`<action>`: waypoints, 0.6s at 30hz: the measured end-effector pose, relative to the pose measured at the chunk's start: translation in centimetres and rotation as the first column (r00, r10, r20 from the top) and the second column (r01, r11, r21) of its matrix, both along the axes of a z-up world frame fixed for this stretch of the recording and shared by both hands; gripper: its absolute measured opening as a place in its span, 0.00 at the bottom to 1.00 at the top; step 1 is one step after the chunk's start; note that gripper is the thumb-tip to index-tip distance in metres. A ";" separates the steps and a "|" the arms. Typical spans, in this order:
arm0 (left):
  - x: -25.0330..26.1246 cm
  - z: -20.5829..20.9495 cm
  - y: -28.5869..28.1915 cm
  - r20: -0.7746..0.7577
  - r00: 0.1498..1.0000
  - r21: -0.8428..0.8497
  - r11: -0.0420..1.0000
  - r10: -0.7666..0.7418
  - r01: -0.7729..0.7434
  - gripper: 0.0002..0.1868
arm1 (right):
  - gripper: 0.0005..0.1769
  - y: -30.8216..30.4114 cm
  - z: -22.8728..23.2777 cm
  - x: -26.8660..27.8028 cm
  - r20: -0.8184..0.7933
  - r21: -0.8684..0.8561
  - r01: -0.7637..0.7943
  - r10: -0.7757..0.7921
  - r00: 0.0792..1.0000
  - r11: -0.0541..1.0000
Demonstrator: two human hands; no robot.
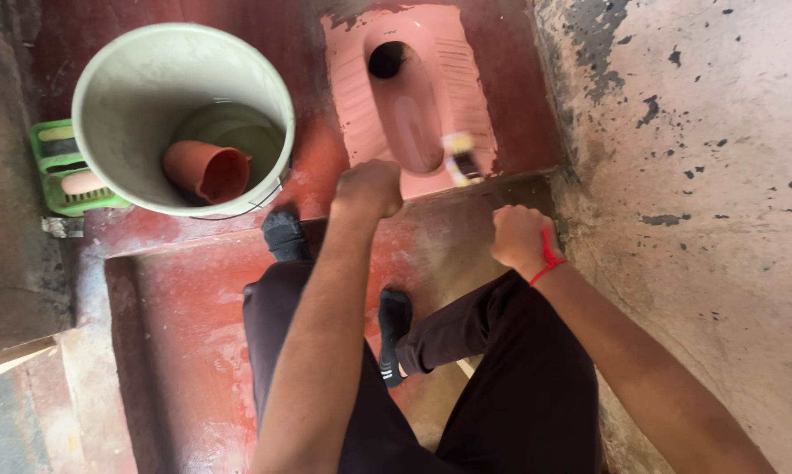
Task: The person paints around the edges of a squat toilet hole using a brush and a red liquid from a container, then pours water from a red mug over the painted area.
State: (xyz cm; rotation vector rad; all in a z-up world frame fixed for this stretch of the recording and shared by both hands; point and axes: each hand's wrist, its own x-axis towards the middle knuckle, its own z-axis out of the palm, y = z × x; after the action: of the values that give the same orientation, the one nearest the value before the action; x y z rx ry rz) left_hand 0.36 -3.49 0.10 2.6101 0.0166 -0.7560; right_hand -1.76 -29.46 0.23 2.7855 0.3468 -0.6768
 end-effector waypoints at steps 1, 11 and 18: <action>0.2 0.1 -0.2 0.012 1.000 -0.009 1.000 -0.006 0.006 0.17 | 0.16 0.0 -0.2 -0.1 -0.016 -0.008 0.008 -0.008 1.000 1.000; 1.3 0.1 -2.1 -0.001 0.999 0.015 0.998 -0.053 0.053 0.17 | 0.17 4.8 -1.4 -7.1 -0.006 0.284 0.018 -0.017 1.000 0.959; 1.5 0.2 -1.9 -0.011 0.999 0.007 0.999 -0.033 0.033 0.17 | 0.13 2.9 -2.8 -6.8 0.040 0.267 -0.050 0.040 0.998 0.962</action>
State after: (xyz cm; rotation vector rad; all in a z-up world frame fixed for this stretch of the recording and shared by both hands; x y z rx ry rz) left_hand 1.86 -5.44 0.27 2.6189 -0.0208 -0.7824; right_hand -8.57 -26.58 -2.59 3.0285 0.5297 -0.6109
